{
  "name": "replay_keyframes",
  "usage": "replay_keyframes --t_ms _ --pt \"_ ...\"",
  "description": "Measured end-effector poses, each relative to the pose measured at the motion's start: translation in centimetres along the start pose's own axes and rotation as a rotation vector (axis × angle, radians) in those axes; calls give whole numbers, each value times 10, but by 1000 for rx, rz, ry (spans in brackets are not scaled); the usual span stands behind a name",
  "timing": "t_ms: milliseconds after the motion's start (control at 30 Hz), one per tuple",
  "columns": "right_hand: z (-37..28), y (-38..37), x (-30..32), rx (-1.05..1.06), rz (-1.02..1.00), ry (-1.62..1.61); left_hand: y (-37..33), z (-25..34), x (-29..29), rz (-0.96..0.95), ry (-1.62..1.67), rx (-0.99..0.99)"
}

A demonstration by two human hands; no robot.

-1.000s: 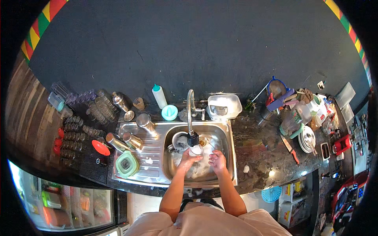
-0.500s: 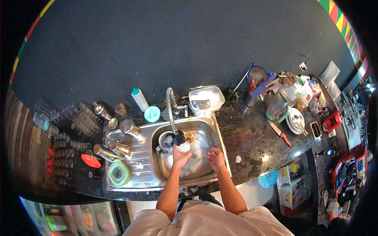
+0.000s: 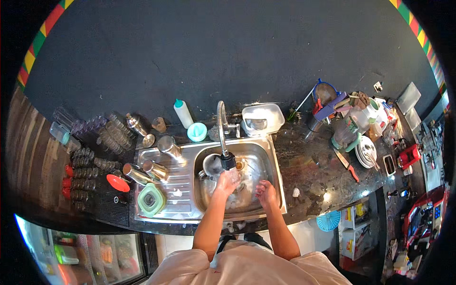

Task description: Washing and rinsing various glasses and barware in a sink.

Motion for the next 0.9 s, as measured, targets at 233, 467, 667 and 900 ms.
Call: replay_keyframes --t_ms 233,467,667,900 --pt "1 0 -3 -4 -24 28 20 -4 -3 99 -414 -121" --pt "-3 -7 2 -35 -26 3 41 -58 49 155 -770 510" --pt "8 -18 -13 -115 -69 9 36 -13 30 371 -723 -177" --pt "11 -31 -21 -158 -151 15 63 28 -25 384 -929 -747"
Point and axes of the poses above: each hand's wrist, its own y-axis away from the middle knuckle, its own x-axis out of the back of the hand, z = x × y, the point moved 8 cm from there along -y, towards the middle knuckle, and after that the axes turned 12 degrees about -y, right-handed, at the moved point
